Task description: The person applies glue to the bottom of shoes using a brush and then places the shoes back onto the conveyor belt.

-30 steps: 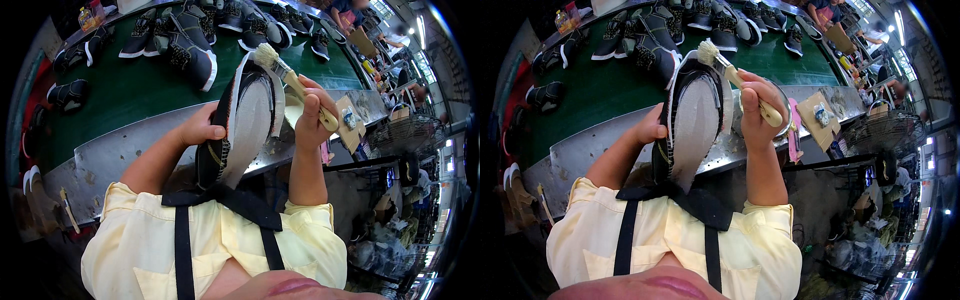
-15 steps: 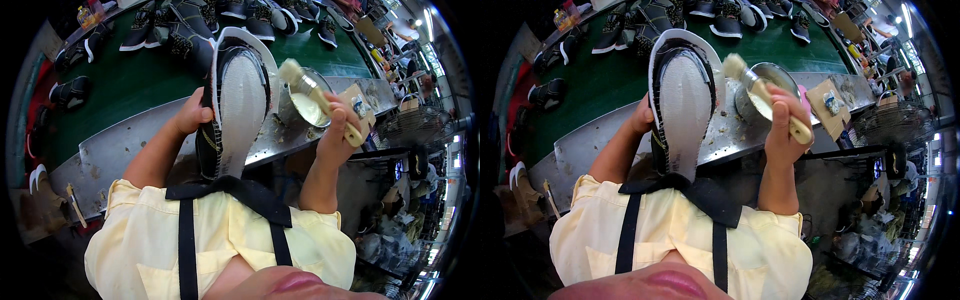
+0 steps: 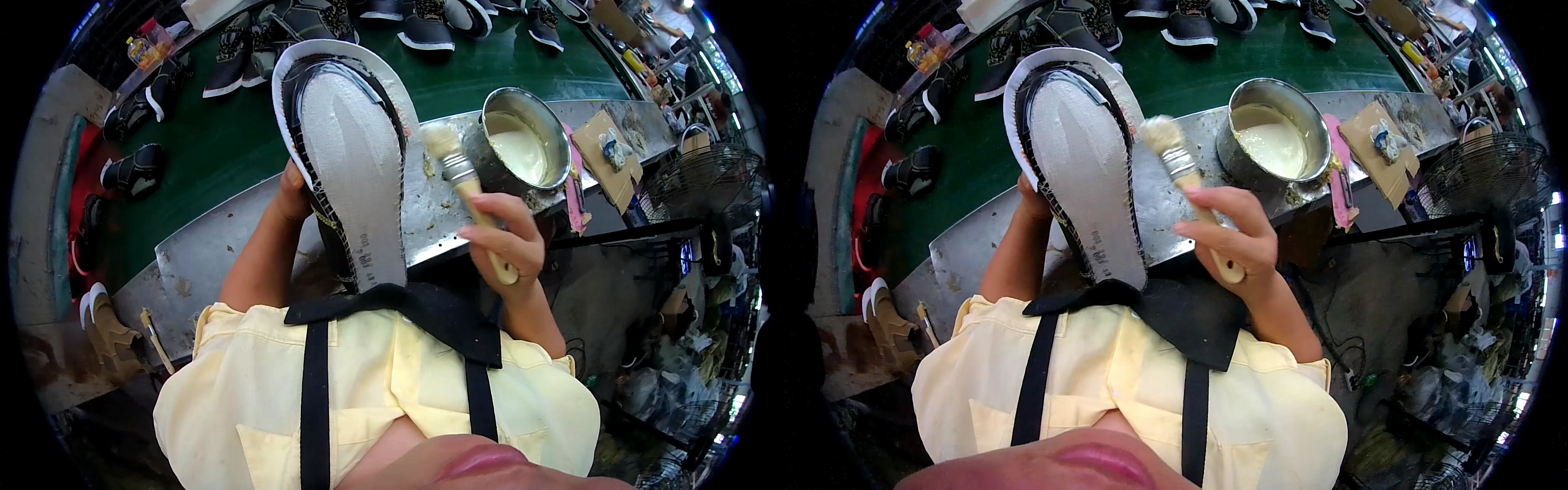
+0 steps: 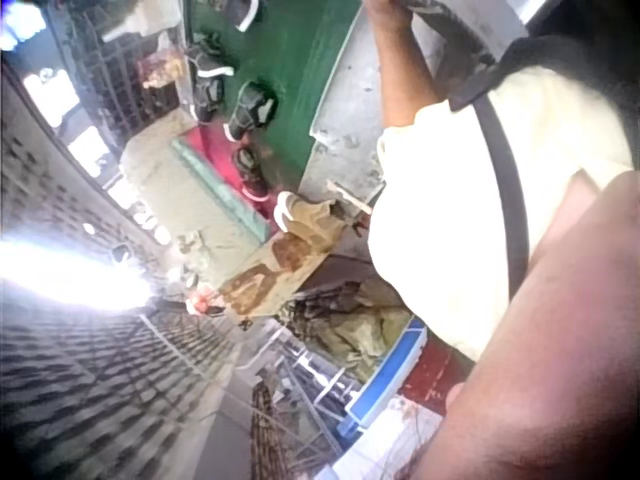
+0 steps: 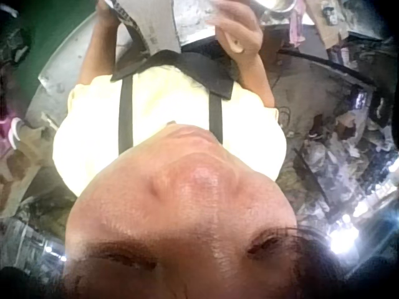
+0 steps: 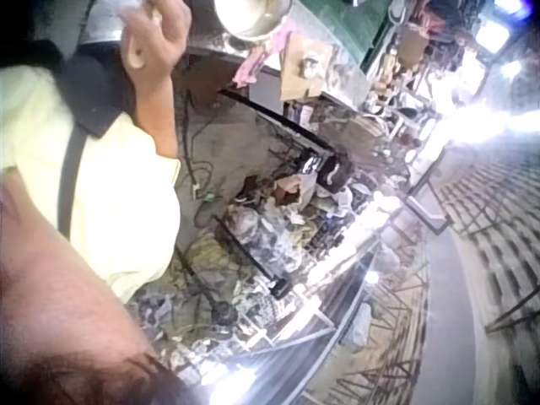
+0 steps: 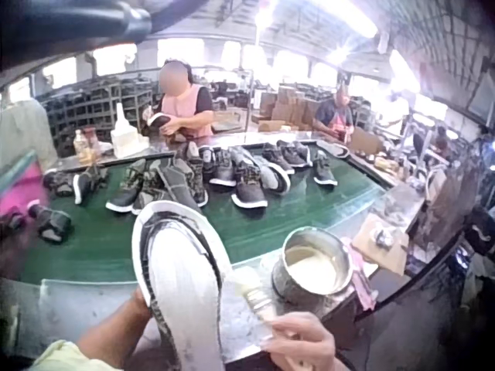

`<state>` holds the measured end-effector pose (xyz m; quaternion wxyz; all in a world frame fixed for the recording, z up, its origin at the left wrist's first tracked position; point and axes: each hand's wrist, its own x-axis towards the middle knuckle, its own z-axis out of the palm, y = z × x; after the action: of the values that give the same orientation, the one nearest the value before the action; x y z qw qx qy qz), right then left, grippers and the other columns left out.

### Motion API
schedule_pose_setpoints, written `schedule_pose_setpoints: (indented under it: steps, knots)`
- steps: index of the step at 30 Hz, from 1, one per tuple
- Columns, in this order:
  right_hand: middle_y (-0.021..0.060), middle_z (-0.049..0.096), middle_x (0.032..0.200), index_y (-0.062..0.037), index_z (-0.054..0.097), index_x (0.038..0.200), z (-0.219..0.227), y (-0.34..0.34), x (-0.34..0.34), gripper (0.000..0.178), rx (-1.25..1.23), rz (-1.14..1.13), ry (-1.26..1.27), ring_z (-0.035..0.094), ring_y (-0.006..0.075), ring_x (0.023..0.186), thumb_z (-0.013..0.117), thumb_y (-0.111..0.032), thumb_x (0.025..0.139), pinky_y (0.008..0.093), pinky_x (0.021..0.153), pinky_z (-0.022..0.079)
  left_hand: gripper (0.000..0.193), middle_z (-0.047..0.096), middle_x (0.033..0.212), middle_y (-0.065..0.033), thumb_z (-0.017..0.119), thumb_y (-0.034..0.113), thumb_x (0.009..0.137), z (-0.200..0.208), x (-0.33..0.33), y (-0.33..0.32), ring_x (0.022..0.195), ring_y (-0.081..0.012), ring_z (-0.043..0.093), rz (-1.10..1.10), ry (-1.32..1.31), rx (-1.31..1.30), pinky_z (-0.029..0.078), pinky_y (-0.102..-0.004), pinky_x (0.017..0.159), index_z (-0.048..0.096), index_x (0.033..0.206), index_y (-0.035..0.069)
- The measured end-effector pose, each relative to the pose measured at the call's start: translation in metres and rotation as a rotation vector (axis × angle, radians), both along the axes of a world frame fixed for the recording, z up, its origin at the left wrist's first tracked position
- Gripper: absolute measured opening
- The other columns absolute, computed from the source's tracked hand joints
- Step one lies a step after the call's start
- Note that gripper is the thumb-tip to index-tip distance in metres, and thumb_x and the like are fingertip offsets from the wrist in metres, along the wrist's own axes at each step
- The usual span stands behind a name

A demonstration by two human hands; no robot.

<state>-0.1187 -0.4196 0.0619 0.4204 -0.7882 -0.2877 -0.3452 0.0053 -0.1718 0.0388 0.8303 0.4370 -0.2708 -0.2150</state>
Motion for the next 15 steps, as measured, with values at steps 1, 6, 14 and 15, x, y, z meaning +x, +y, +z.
schedule_pose_setpoints:
  steps: [1,6,14,15]
  knots:
    - [0.0147,0.063,0.107,-0.0085,0.071,0.086,0.0,-0.002,0.001,0.029,-0.048,0.05,0.049,0.061,0.0285,0.09,0.067,0.007,0.061,0.0338,0.077,0.048,0.115,0.049,0.131,-0.02,0.077,0.066,0.055,-0.003,0.002,0.002,0.118,-0.0298,0.053,0.014,0.004,0.0,0.044,-0.0425,0.098,0.034,0.138,-0.002]
    - [0.0187,0.063,0.106,-0.0062,0.07,0.085,0.015,-0.014,0.001,0.017,0.139,0.013,0.029,0.063,0.0256,0.091,0.068,0.004,0.071,0.0318,0.077,0.051,0.115,0.049,0.131,-0.0201,0.076,0.066,0.056,-0.005,0.0,0.003,0.118,-0.0297,0.052,0.036,0.033,-0.014,0.044,-0.0424,0.099,0.033,0.138,-0.002]
    - [0.0154,0.064,0.104,-0.003,0.067,0.092,0.085,0.026,0.067,0.019,0.097,0.127,-0.059,0.065,0.0229,0.088,0.07,0.004,0.075,0.0283,0.073,0.052,0.118,0.048,0.134,-0.0152,0.07,0.075,0.054,0.022,-0.004,-0.024,0.121,-0.0261,0.05,0.025,-0.13,0.1,0.04,-0.0394,0.102,0.032,0.14,0.002]
    - [0.0132,0.066,0.097,-0.0038,0.067,0.091,0.087,0.032,0.075,0.017,0.075,0.084,-0.083,0.066,0.0228,0.082,0.071,0.002,0.075,0.0286,0.069,0.052,0.119,0.048,0.133,-0.0152,0.07,0.075,0.054,0.022,-0.004,-0.026,0.121,-0.026,0.05,0.014,-0.115,0.09,0.04,-0.0392,0.102,0.032,0.14,0.002]
